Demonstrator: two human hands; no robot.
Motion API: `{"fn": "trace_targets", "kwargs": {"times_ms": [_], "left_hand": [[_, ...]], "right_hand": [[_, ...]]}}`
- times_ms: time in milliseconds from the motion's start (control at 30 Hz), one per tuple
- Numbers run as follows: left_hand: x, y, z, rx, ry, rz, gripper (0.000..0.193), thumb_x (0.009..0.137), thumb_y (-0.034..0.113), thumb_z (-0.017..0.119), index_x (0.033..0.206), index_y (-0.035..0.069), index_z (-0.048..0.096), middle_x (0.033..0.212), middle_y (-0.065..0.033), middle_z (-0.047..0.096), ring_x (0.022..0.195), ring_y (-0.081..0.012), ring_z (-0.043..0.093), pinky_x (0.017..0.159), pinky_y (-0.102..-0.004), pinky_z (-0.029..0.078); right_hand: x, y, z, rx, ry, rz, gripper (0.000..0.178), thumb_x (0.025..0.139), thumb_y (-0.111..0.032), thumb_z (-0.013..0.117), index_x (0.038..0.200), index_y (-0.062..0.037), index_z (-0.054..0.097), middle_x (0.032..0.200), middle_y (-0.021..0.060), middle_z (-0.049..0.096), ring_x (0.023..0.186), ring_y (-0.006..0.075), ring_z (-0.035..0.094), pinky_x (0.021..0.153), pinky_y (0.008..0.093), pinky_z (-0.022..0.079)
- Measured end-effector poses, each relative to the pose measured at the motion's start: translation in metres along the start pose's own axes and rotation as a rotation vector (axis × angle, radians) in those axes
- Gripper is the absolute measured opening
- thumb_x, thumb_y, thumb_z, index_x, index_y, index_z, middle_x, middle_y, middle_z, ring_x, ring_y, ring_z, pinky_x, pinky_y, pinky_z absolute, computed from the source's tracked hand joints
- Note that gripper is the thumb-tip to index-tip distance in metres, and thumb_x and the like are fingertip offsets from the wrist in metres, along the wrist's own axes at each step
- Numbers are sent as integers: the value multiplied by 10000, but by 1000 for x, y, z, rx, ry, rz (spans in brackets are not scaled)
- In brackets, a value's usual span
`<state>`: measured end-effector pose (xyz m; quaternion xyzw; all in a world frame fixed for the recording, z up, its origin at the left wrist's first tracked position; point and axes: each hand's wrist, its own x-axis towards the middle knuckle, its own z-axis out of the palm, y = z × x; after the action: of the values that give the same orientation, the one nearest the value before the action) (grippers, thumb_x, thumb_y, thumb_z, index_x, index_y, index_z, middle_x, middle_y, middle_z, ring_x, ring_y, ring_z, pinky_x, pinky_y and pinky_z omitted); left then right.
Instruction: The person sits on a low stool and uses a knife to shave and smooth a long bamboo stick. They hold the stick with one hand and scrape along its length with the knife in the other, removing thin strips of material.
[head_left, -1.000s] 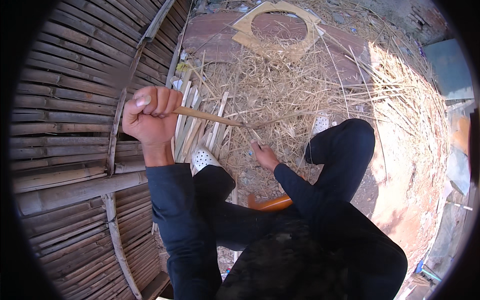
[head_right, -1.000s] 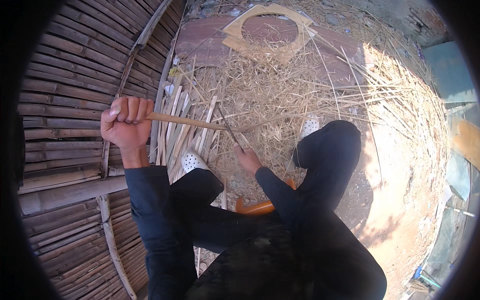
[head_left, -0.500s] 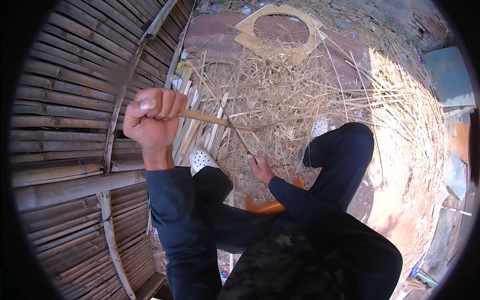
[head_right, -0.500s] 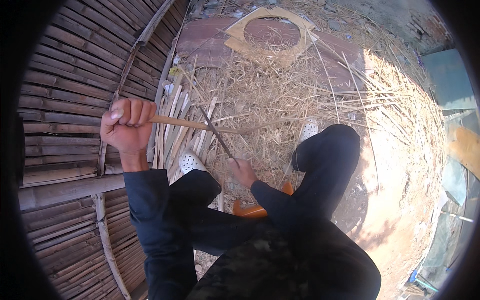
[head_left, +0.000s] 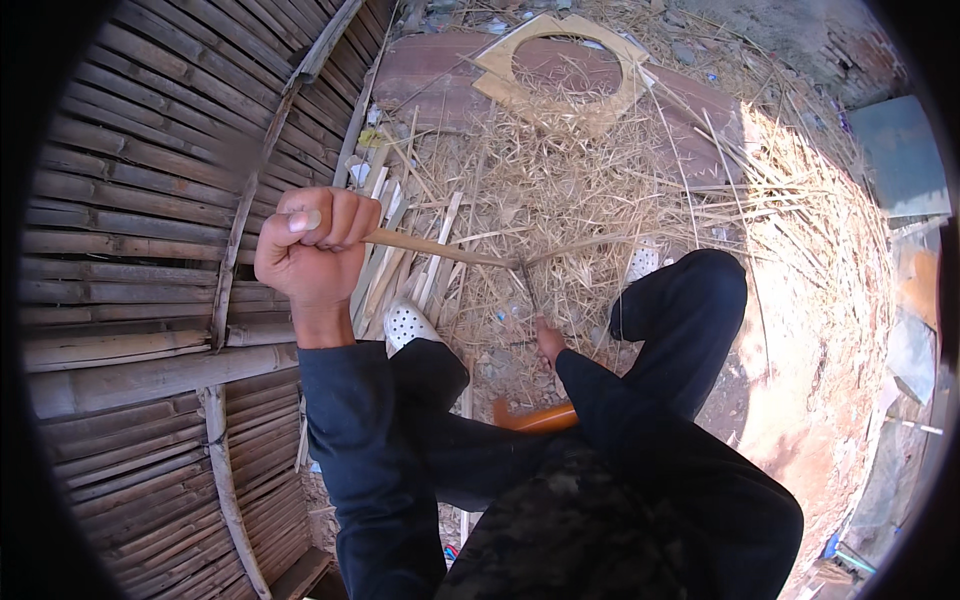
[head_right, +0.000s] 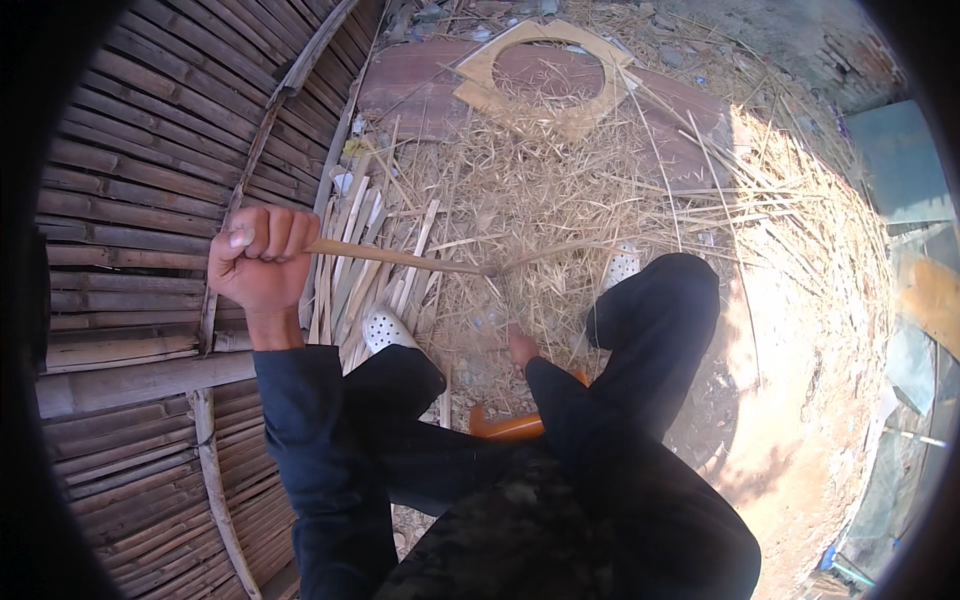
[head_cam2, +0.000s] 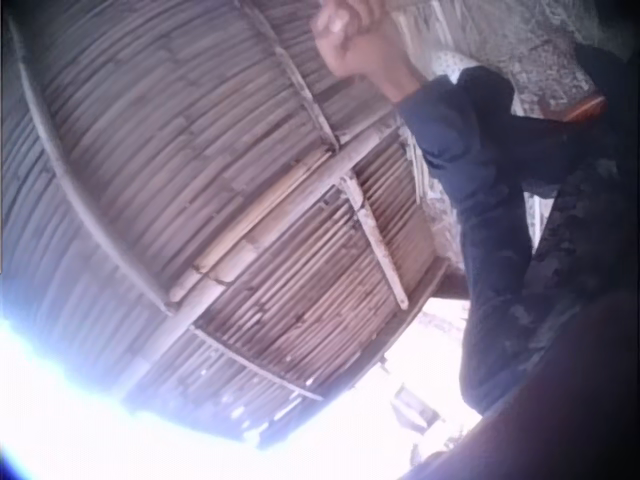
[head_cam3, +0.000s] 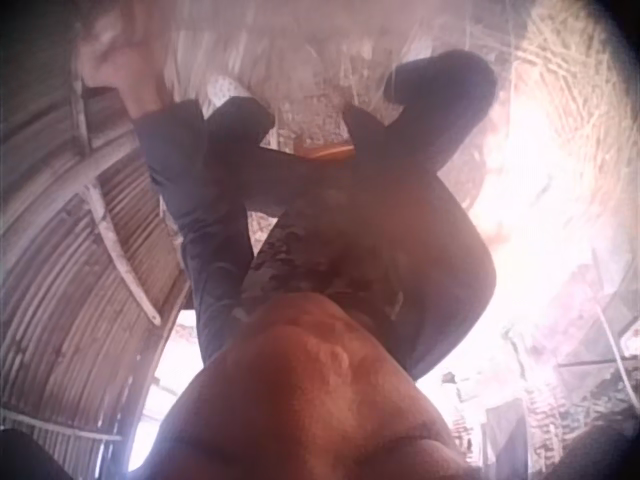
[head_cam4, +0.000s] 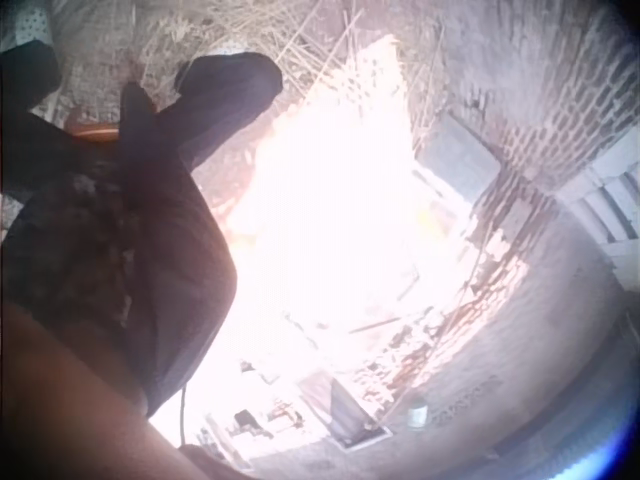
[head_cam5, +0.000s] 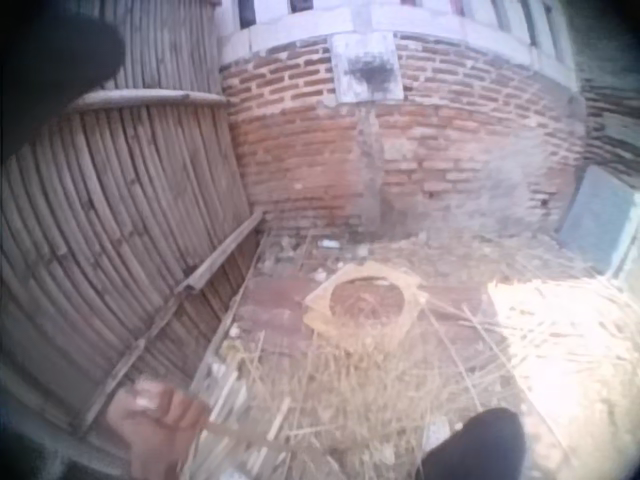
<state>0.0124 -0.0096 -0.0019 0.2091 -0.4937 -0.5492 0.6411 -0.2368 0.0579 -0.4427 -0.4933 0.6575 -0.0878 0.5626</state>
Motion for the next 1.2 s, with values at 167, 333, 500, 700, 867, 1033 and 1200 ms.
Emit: {"fn": "trace_targets", "kwargs": {"times_ms": [167, 333, 500, 700, 867, 1033, 1200], "left_hand": [[-8, -3, 2, 15, 58, 12, 350, 809, 294, 424, 541, 143, 257, 494, 23, 233, 476, -106, 183, 509, -288, 190], [-3, -10, 9, 18, 224, 121, 353, 853, 297, 396, 561, 152, 262, 517, 17, 255, 470, -113, 202, 507, -293, 198], [0, -19, 36, 175, 904, 327, 337, 869, 258, 380, 573, 151, 262, 531, 11, 266, 464, -115, 195, 469, -280, 179], [0, -15, 33, 187, 1155, 405, 330, 882, 245, 400, 590, 158, 273, 545, 15, 271, 473, -106, 190, 463, -271, 176], [13, -28, 49, 260, 1209, 449, 300, 895, 249, 434, 631, 155, 328, 573, 13, 322, 495, -100, 256, 487, -269, 230], [9, -25, 50, 456, 1216, 450, 374, 950, 372, 535, 716, 109, 409, 656, 19, 372, 584, -90, 348, 548, -248, 300], [9, -23, 58, 407, 923, 304, 453, 948, 470, 548, 735, 87, 430, 660, 11, 394, 578, -89, 352, 550, -244, 318]], "right_hand": [[-27, -29, 11, 232, 1, -45, 584, 959, -519, 453, 752, 17, 553, 533, 51, 461, 526, 182, 478, 539, 347, 392], [-136, -155, -19, 284, -95, -532, 447, 964, -407, 511, 871, 25, 583, 674, 162, 562, 632, 295, 543, 645, 381, 443], [-171, -203, -22, 377, -193, -735, 463, 973, -414, 492, 845, 29, 541, 652, 181, 513, 603, 312, 499, 623, 388, 428], [-97, -139, 7, 570, -290, 37, 536, 991, -495, 403, 783, -7, 480, 512, 85, 422, 492, 205, 474, 503, 329, 379], [-175, -230, -24, 793, -489, -331, 486, 997, -513, 367, 759, -91, 406, 505, -13, 332, 377, 70, 315, 342, 225, 266], [-191, -237, -26, 724, -379, -489, 448, 1004, -452, 416, 788, -62, 463, 593, -23, 418, 503, 55, 404, 463, 238, 336], [-169, -200, -51, 378, -105, -518, 460, 967, -410, 525, 841, 30, 570, 622, 61, 505, 576, 150, 474, 574, 332, 405]]}}
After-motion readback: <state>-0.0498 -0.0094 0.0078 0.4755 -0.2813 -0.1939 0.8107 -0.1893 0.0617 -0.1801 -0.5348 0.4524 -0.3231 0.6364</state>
